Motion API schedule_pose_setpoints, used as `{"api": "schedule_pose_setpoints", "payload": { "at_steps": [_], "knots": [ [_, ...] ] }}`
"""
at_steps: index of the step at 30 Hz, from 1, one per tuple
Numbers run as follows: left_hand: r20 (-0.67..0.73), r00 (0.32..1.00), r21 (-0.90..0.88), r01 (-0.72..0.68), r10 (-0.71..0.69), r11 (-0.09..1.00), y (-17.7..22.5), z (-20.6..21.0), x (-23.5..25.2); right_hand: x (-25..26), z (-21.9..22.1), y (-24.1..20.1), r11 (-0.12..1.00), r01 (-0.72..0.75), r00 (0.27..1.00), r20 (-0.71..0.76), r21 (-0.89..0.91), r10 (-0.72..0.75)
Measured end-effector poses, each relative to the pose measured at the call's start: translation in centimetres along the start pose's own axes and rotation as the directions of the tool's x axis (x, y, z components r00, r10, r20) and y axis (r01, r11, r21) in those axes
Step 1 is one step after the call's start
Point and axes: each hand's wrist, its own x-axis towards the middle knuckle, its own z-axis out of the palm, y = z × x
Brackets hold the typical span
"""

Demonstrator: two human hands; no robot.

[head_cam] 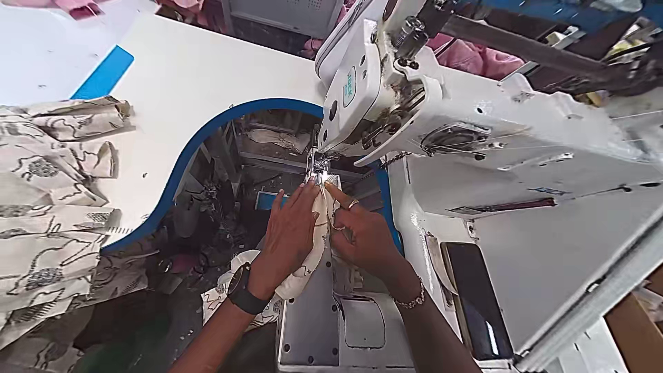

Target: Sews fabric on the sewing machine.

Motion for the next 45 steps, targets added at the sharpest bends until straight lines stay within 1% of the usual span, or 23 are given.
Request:
{"api": "schedule_pose_setpoints", "payload": {
  "at_steps": [3,6,7,9,12,13,14,17,18,22,24,26,29,32,35,36,38,39,40,41,42,43,45],
  "knots": [
    [-0.105,0.990,0.051,-0.088,0.093,0.995,-1.0,0.4,1.0,-0.1,-0.4,-0.3,0.997,0.033,0.999,0.041,-0.070,-0.030],
    [-0.126,0.980,0.161,-0.133,0.154,0.978,-0.2,0.1,0.9,-0.1,-1.0,-0.8,0.997,0.029,0.999,0.048,-0.073,-0.025],
    [-0.119,0.982,0.135,-0.133,0.149,0.982,0.0,0.0,0.7,0.0,-0.9,-0.7,0.999,0.023,0.999,0.035,-0.036,-0.022],
    [-0.102,0.988,0.009,-0.112,0.112,0.994,0.0,0.0,0.3,0.2,0.0,-0.2,0.988,-0.032,0.999,0.023,0.152,0.029],
    [-0.128,0.989,-0.168,-0.094,0.072,0.981,0.0,-0.2,0.3,1.3,1.4,0.3,0.816,-0.184,0.983,0.084,0.548,0.165],
    [-0.145,0.987,-0.200,-0.104,0.075,0.974,0.0,-0.2,0.4,1.8,1.8,0.2,0.760,-0.200,0.979,0.090,0.619,0.185],
    [-0.146,0.985,-0.214,-0.117,0.086,0.970,0.0,-0.1,0.5,2.0,2.0,-0.1,0.743,-0.207,0.976,0.084,0.637,0.200],
    [-0.144,0.984,-0.228,-0.133,0.102,0.964,-0.2,-0.1,0.8,1.4,2.2,-1.4,0.848,-0.162,0.972,-0.068,0.505,0.227],
    [-0.147,0.985,-0.228,-0.127,0.095,0.965,-0.1,-0.1,0.8,1.2,2.3,-1.7,0.844,-0.165,0.965,-0.094,0.511,0.245],
    [-0.155,0.986,-0.213,-0.098,0.065,0.972,0.1,0.5,0.9,1.5,1.9,-1.3,0.675,-0.267,0.932,0.005,0.688,0.363],
    [-0.171,0.983,-0.193,-0.097,0.064,0.976,0.1,0.5,1.3,1.8,1.8,-1.1,0.660,-0.260,0.934,0.010,0.705,0.357],
    [-0.170,0.984,-0.179,-0.090,0.060,0.980,0.2,0.6,1.2,1.6,2.0,-1.3,0.694,-0.232,0.942,-0.020,0.682,0.335],
    [-0.190,0.981,-0.183,-0.066,0.031,0.981,0.3,0.9,1.6,1.9,2.5,-1.8,0.811,-0.220,0.942,-0.098,0.542,0.321],
    [-0.193,0.981,-0.213,-0.028,-0.014,0.977,-0.1,1.1,2.2,2.3,3.3,-3.7,0.924,-0.270,0.908,-0.249,0.270,0.338],
    [-0.211,0.977,-0.279,-0.025,-0.036,0.960,-0.3,1.0,2.6,2.2,2.9,-4.6,0.954,-0.295,0.891,-0.345,0.059,0.297],
    [-0.213,0.974,-0.321,0.002,-0.075,0.947,0.0,0.4,1.9,1.3,1.9,-5.0,0.944,-0.331,0.901,-0.300,-0.011,0.312],
    [0.047,0.978,-0.488,0.199,-0.202,0.850,0.8,-2.5,-1.1,-1.4,-0.6,-4.9,0.901,-0.417,0.909,-0.048,-0.118,0.414],
    [0.209,0.953,-0.517,0.298,-0.220,0.803,0.9,-4.0,-2.7,-2.9,-1.4,-4.0,0.872,-0.470,0.864,0.133,-0.138,0.486],
    [0.326,0.919,-0.488,0.364,-0.221,0.793,1.0,-5.1,-4.1,-4.3,-1.8,-2.1,0.834,-0.532,0.757,0.359,-0.147,0.546],
    [0.346,0.914,-0.445,0.358,-0.212,0.821,1.2,-5.4,-5.2,-5.5,-1.9,0.3,0.818,-0.557,0.636,0.561,-0.143,0.530],
    [0.264,0.947,-0.410,0.282,-0.183,0.867,1.5,-4.9,-6.1,-6.6,-2.0,2.4,0.843,-0.528,0.573,0.689,-0.104,0.444],
    [0.131,0.983,-0.373,0.171,-0.131,0.912,1.7,-4.1,-6.7,-7.1,-2.5,3.1,0.890,-0.453,0.583,0.739,-0.049,0.337],
    [-0.115,0.993,-0.287,-0.022,-0.012,0.958,1.9,-2.4,-7.1,-6.3,-5.3,-0.5,0.983,-0.184,0.728,0.676,0.031,0.115]
  ]
}}
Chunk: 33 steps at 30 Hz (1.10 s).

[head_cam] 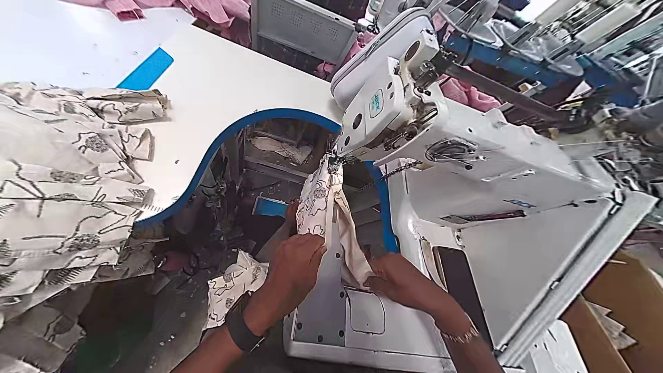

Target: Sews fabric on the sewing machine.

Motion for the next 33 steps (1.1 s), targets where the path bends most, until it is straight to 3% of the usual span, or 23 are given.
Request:
{"api": "schedule_pose_setpoints", "payload": {
  "at_steps": [2,3,5,7,8,11,15,19,21,24,27,30,33],
  "knots": [
    [-0.118,0.988,0.056,-0.093,0.099,0.994,-0.2,1.4,-0.1,-1.8,-0.7,-7.7,0.951,0.170,0.959,-0.177,-0.259,-0.220],
    [-0.155,0.980,0.072,-0.115,0.125,0.991,-0.4,2.0,-0.1,-1.9,0.1,-10.9,0.932,0.132,0.946,-0.238,-0.336,-0.220],
    [-0.200,0.970,0.079,-0.125,0.138,0.989,-0.7,2.7,0.1,-1.0,2.9,-13.4,0.934,-0.054,0.957,-0.285,-0.353,-0.052],
    [-0.187,0.978,0.058,-0.084,0.094,0.995,-1.0,2.6,1.1,0.2,2.6,-13.6,0.930,-0.266,0.951,-0.229,-0.255,0.210],
    [-0.127,0.991,0.051,-0.030,0.037,0.998,-0.9,2.0,0.8,0.2,1.8,-13.9,0.918,-0.310,0.937,-0.241,-0.246,0.251],
    [0.027,0.998,0.019,0.060,-0.061,0.998,0.2,0.3,-0.6,-0.4,-1.1,-14.2,0.911,-0.261,0.948,-0.263,-0.318,0.180],
    [-0.062,0.997,-0.040,-0.043,0.040,0.998,-1.1,0.8,-0.4,1.2,-1.8,-12.7,0.918,-0.270,0.963,-0.058,-0.289,0.265],
    [-0.158,0.982,-0.039,-0.112,0.105,0.993,-1.3,2.1,0.2,0.9,-2.6,-12.1,0.902,-0.187,0.979,-0.150,-0.390,0.138],
    [-0.181,0.979,-0.027,-0.097,0.091,0.995,-1.5,2.3,1.0,1.3,-2.7,-12.0,0.937,-0.118,0.991,-0.099,-0.328,0.090],
    [-0.086,0.996,-0.023,-0.029,0.027,0.999,-1.0,1.3,1.2,1.9,-2.2,-12.0,0.925,-0.190,0.980,-0.124,-0.330,0.157],
    [-0.010,1.000,-0.048,-0.017,0.017,0.999,-0.3,0.1,0.4,1.3,-2.7,-11.5,0.920,-0.164,0.978,-0.181,-0.357,0.104],
    [-0.098,0.989,-0.110,-0.122,0.111,0.986,-1.3,0.6,0.5,1.3,-2.2,-10.5,0.944,-0.195,0.980,-0.097,-0.268,0.175],
    [-0.186,0.969,-0.121,-0.186,0.161,0.975,-2.1,2.1,1.0,1.8,-2.1,-11.4,0.890,-0.221,0.966,-0.212,-0.398,0.146]
  ]
}}
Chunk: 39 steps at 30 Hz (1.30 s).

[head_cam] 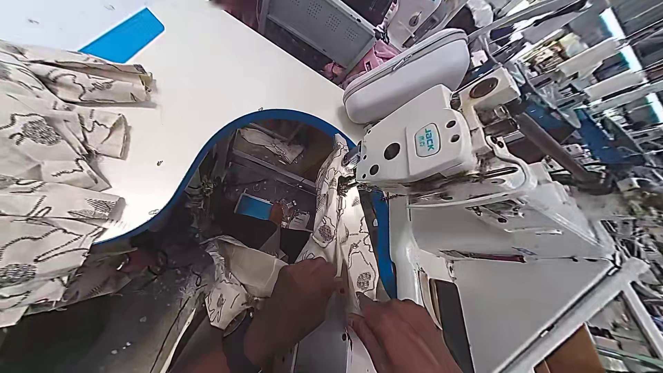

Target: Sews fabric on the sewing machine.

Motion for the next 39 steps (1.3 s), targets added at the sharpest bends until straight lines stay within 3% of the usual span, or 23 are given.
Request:
{"api": "schedule_pose_setpoints", "payload": {
  "at_steps": [4,6,8,10,12,14,15,17,19,20,22,27,29,34,39],
  "knots": [
    [0.002,0.997,0.005,0.080,-0.080,0.997,0.5,0.0,1.2,2.8,-1.0,-1.1,0.985,0.002,0.999,-0.043,-0.175,-0.009],
    [-0.001,0.993,-0.015,0.121,-0.121,0.992,0.3,0.5,1.6,4.4,-1.2,-1.1,0.994,-0.020,0.996,0.083,-0.112,0.029],
    [0.082,0.972,-0.079,0.226,-0.219,0.971,-0.4,-0.1,1.8,5.2,-0.5,0.1,0.999,-0.010,0.986,0.167,0.049,0.002],
    [0.258,0.900,-0.175,0.401,-0.351,0.899,-1.3,-2.6,0.9,4.6,0.8,2.4,0.985,-0.093,0.968,0.246,0.146,0.055],
    [0.342,0.839,-0.213,0.509,-0.424,0.834,-4.3,-5.8,-1.2,4.4,2.9,5.8,0.962,-0.228,0.912,0.380,0.153,0.156],
    [0.433,0.769,-0.218,0.596,-0.471,0.773,-7.0,-9.0,-3.2,3.6,7.8,8.8,0.935,-0.232,0.884,0.459,0.268,0.088],
    [0.447,0.775,-0.208,0.577,-0.448,0.790,-7.0,-9.8,-3.3,2.8,8.5,9.1,0.934,-0.189,0.888,0.458,0.303,0.031],
    [0.379,0.877,-0.159,0.378,-0.297,0.912,-3.6,-9.0,-1.6,0.8,3.3,6.9,0.985,-0.059,0.931,0.365,0.163,-0.004],
    [0.234,0.953,-0.020,0.201,-0.191,0.979,2.2,-5.5,-2.6,-4.1,0.4,1.5,0.995,0.059,0.998,-0.019,-0.079,-0.061],
    [0.145,0.973,0.111,0.165,-0.180,0.980,4.4,-3.7,-3.2,-5.3,0.5,-1.4,0.984,0.030,0.980,-0.187,-0.177,-0.063],
    [0.058,0.980,0.295,0.166,-0.191,0.941,6.2,-1.3,-4.3,-5.2,2.8,-5.0,0.972,-0.046,0.949,-0.313,-0.232,-0.030],
    [0.075,0.986,0.348,0.114,-0.149,0.931,6.1,-1.6,-3.3,-3.0,2.5,-5.5,0.961,-0.160,0.909,-0.413,-0.224,0.055],
    [0.065,0.989,0.310,0.106,-0.133,0.945,5.4,-1.8,-2.8,-1.7,2.7,-6.0,0.964,-0.144,0.920,-0.390,-0.225,0.047],
    [0.123,0.962,0.210,0.217,-0.246,0.953,4.2,-2.2,-0.7,0.7,1.7,-5.3,0.968,-0.191,0.960,-0.235,-0.162,0.150],
    [0.054,0.990,0.138,0.122,-0.130,0.983,1.3,-0.4,1.1,3.4,1.1,-3.9,0.943,-0.264,0.936,-0.291,-0.203,0.199]
  ]
}}
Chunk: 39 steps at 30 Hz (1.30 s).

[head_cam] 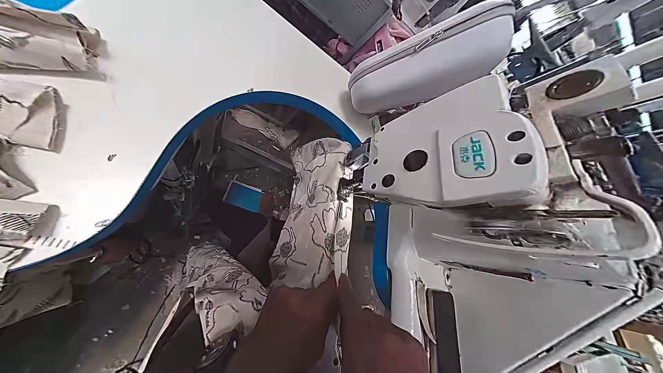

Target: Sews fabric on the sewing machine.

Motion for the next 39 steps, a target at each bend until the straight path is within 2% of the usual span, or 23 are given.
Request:
{"api": "schedule_pose_setpoints", "payload": {
  "at_steps": [3,5,6,8,10,12,15,17,19,21,23,24,25,26,27,28,30,32,33,34,35,37,39],
  "knots": [
    [-0.015,0.999,0.003,0.038,-0.038,0.999,-0.1,0.2,0.5,-0.1,-0.1,1.6,0.996,0.007,0.991,0.134,0.085,-0.018],
    [0.042,0.995,-0.018,0.092,-0.091,0.996,0.2,-0.7,-0.3,-1.7,-0.6,3.3,0.984,0.037,0.951,0.296,0.172,-0.088],
    [0.072,0.993,-0.043,0.095,-0.092,0.995,0.1,-0.8,-0.5,-2.1,-0.9,4.0,0.974,0.081,0.935,0.322,0.210,-0.147],
    [0.168,0.984,-0.185,0.087,-0.055,0.979,-0.7,-1.0,-0.1,-1.9,-1.6,4.2,0.943,0.201,0.927,0.261,0.266,-0.271],
    [0.314,0.949,-0.373,0.149,-0.027,0.916,-2.1,-1.2,1.2,-0.4,-1.5,3.5,0.909,0.318,0.915,0.163,0.270,-0.369],
    [0.377,0.926,-0.497,0.225,-0.025,0.838,-3.5,-1.1,2.2,1.0,-0.9,3.0,0.892,0.390,0.903,0.096,0.227,-0.419],
    [0.304,0.948,-0.658,0.279,-0.091,0.700,-4.9,0.6,2.9,2.3,0.6,2.9,0.900,0.418,0.907,0.002,0.121,-0.421],
    [0.222,0.960,-0.695,0.279,-0.171,0.662,-5.0,1.8,3.6,3.4,1.7,2.7,0.911,0.393,0.920,-0.047,0.122,-0.390],
    [0.142,0.960,-0.718,0.267,-0.241,0.642,-5.0,2.9,4.5,4.3,3.3,3.0,0.905,0.367,0.928,-0.143,0.215,-0.343],
    [0.126,0.947,-0.709,0.293,-0.294,0.642,-4.6,2.6,4.4,3.7,4.8,4.3,0.889,0.295,0.952,-0.186,0.351,-0.243],
    [0.200,0.915,-0.626,0.393,-0.349,0.673,-4.4,0.3,2.7,1.3,4.8,5.7,0.919,0.118,0.993,-0.019,0.376,-0.119],
    [0.255,0.899,-0.587,0.436,-0.355,0.683,-5.0,-1.0,1.9,0.7,4.9,6.4,0.939,0.017,0.985,0.154,0.345,-0.074],
    [0.341,0.877,-0.551,0.479,-0.339,0.683,-6.1,-2.2,1.1,0.7,5.3,6.9,0.951,-0.096,0.908,0.417,0.295,-0.038],
    [0.426,0.853,-0.508,0.502,-0.302,0.700,-7.8,-3.1,0.7,1.2,6.8,7.3,0.955,-0.166,0.780,0.626,0.247,-0.026],
    [0.469,0.844,-0.454,0.484,-0.262,0.748,-9.8,-4.0,1.0,1.7,9.1,7.9,0.953,-0.159,0.705,0.705,0.259,-0.074],
    [0.464,0.851,-0.384,0.445,-0.247,0.809,-11.6,-4.8,1.8,1.8,11.0,9.1,0.930,-0.114,0.706,0.687,0.349,-0.171],
    [0.379,0.903,-0.262,0.315,-0.203,0.912,-12.1,-6.7,3.6,1.1,9.9,11.5,0.847,0.067,0.809,0.469,0.527,-0.356],
    [0.254,0.965,-0.151,0.102,-0.061,0.983,-8.0,-7.9,3.8,-2.2,4.1,11.7,0.810,0.307,0.877,0.182,0.500,-0.445],
    [0.201,0.980,-0.103,0.013,0.008,0.995,-5.0,-7.3,2.4,-5.2,1.4,10.8,0.812,0.401,0.880,0.069,0.425,-0.471],
    [0.135,0.990,-0.045,-0.039,0.045,0.998,-2.3,-6.0,0.6,-7.6,-0.7,9.8,0.830,0.414,0.881,0.063,0.374,-0.469],
    [0.063,0.997,0.000,-0.044,0.044,0.999,-0.4,-4.3,-1.4,-9.6,-1.7,9.1,0.857,0.373,0.890,0.123,0.355,-0.438],
    [-0.018,0.998,-0.041,0.056,-0.057,0.998,0.8,-1.4,-4.3,-11.0,-1.6,8.6,0.879,0.266,0.903,0.215,0.397,-0.371],
    [-0.045,0.988,-0.114,0.141,-0.146,0.983,0.8,-0.1,-4.4,-10.0,-2.1,6.4,0.839,0.285,0.902,0.167,0.463,-0.399]
  ]
}}
